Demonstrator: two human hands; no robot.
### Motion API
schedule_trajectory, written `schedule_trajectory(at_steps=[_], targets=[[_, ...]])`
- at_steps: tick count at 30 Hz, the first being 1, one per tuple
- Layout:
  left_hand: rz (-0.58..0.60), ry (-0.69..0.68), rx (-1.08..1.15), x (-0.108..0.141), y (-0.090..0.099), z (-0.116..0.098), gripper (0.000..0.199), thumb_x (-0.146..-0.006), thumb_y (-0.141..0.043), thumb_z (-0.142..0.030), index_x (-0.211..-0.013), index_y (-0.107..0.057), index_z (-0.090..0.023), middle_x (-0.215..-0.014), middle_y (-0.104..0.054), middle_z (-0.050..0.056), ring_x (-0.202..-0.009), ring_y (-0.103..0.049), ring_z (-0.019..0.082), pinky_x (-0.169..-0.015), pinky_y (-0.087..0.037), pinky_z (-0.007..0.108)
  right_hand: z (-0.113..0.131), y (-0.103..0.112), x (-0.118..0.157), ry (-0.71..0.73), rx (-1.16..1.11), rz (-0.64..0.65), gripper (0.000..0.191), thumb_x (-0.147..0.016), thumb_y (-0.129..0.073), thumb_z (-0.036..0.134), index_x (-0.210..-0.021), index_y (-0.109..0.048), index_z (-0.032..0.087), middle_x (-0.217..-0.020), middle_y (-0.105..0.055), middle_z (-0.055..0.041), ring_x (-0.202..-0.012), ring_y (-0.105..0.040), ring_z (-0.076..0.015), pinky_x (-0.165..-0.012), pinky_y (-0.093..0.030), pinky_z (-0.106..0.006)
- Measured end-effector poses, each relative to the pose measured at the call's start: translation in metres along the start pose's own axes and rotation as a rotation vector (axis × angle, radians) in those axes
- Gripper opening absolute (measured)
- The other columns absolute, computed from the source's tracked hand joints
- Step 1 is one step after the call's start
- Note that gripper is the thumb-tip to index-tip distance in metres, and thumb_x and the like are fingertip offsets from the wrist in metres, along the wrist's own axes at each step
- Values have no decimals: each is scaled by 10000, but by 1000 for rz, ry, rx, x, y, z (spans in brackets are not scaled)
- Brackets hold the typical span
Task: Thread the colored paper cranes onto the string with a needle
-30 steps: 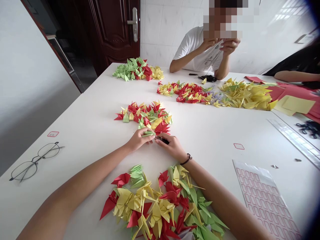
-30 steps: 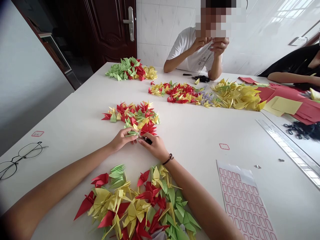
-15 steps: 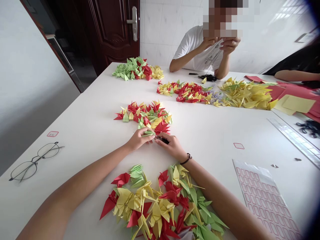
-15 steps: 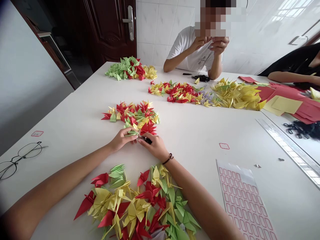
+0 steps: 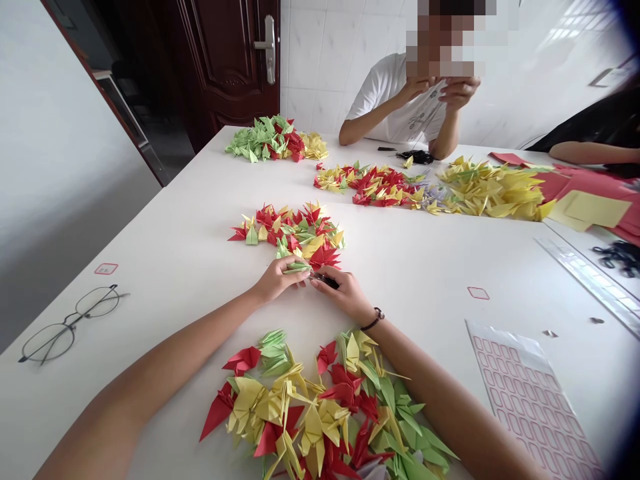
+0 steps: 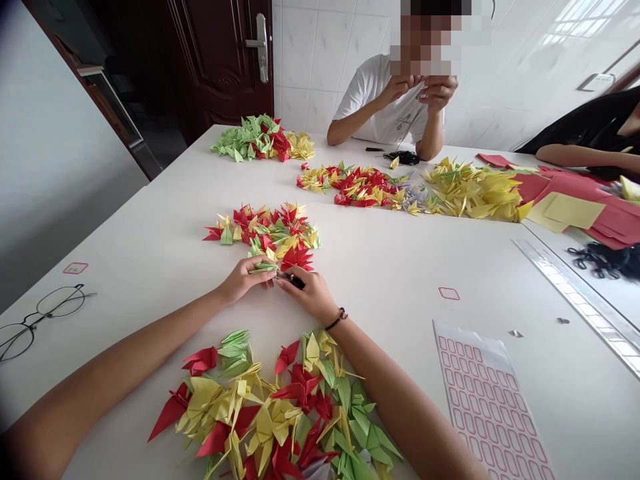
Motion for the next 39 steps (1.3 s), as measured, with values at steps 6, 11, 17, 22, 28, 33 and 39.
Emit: schedule_trajectory(at_steps=[6,11,17,22,28,33,39], targets=[[36,-18,-29,0,-1,1,234,-673,-614,-324,-822,-576,-148,-723,-581,20,-614,-563,124,-573,-429,241,0,1,1,12,-39,-8,358,-806,-463,468,-881,-611,151,-681,-598,-29,-561,-482,-116,-530,-381,-225],[17,-10,-42,1,0,3,277,-669,-620,-323,-875,-566,-146,-744,-592,34,-609,-566,127,-572,-438,245,1,2,1,19,-43,-8,366,-810,-456,470,-884,-623,153,-712,-627,-39,-573,-505,-123,-540,-393,-229],[29,-28,-40,1,-1,2,258,-675,-614,-316,-865,-558,-151,-752,-586,34,-623,-570,131,-570,-444,241,1,2,1,23,-39,-4,360,-812,-457,465,-861,-632,155,-689,-625,-36,-547,-494,-117,-533,-386,-227],[28,-25,-43,1,0,2,254,-678,-612,-313,-867,-553,-154,-755,-586,28,-626,-571,129,-577,-437,242,1,1,1,21,-27,0,359,-817,-446,468,-842,-630,160,-644,-597,-25,-521,-465,-110,-521,-374,-226],[1,-13,-11,2,0,-1,279,-662,-632,-309,-870,-512,-167,-732,-574,2,-599,-567,117,-566,-431,239,1,1,1,6,-23,-4,339,-816,-450,458,-803,-617,164,-605,-561,-10,-506,-434,-104,-510,-353,-222],[-12,-2,18,2,0,0,276,-658,-649,-295,-780,-439,-164,-688,-580,-10,-574,-577,111,-554,-432,226,-2,3,2,-22,-40,-34,324,-808,-463,455,-754,-601,167,-572,-512,5,-495,-390,-96,-493,-318,-217],[30,-26,-3,2,-4,-1,242,-651,-659,-323,-734,-546,-125,-754,-628,41,-598,-578,116,-598,-466,253,-7,8,0,-51,-102,-100,325,-811,-456,435,-671,-554,160,-533,-413,25,-497,-335,-87,-480,-285,-216]])
Point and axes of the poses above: each hand's wrist, its own x-axis away from the middle knuckle, its own y-axis out of the back of the hand, z = x × y, the point moved 7 cm from there along -x, towards the middle knuckle
